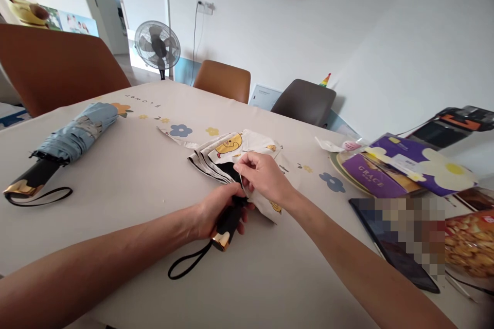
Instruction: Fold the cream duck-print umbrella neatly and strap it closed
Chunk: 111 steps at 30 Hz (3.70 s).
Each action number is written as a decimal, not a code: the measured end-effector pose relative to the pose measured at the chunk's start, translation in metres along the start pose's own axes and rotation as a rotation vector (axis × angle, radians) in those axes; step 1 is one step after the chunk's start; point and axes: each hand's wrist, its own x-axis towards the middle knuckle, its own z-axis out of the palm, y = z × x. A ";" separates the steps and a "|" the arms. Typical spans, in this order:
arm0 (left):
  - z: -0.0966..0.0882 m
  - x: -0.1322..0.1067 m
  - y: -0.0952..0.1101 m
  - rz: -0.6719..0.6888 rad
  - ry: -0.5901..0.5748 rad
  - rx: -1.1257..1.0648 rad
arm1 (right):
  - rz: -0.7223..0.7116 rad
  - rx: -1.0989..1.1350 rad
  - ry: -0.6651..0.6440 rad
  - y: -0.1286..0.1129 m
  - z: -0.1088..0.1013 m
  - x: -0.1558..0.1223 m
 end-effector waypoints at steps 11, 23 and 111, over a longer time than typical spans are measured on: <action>0.000 -0.001 -0.002 0.091 0.118 0.324 | 0.010 -0.084 -0.091 -0.003 0.007 0.002; 0.009 -0.007 0.000 0.124 0.065 0.071 | -0.130 0.025 0.521 0.015 -0.048 0.011; 0.001 -0.001 0.010 0.136 0.193 -0.007 | -0.024 1.052 0.479 -0.026 -0.030 0.087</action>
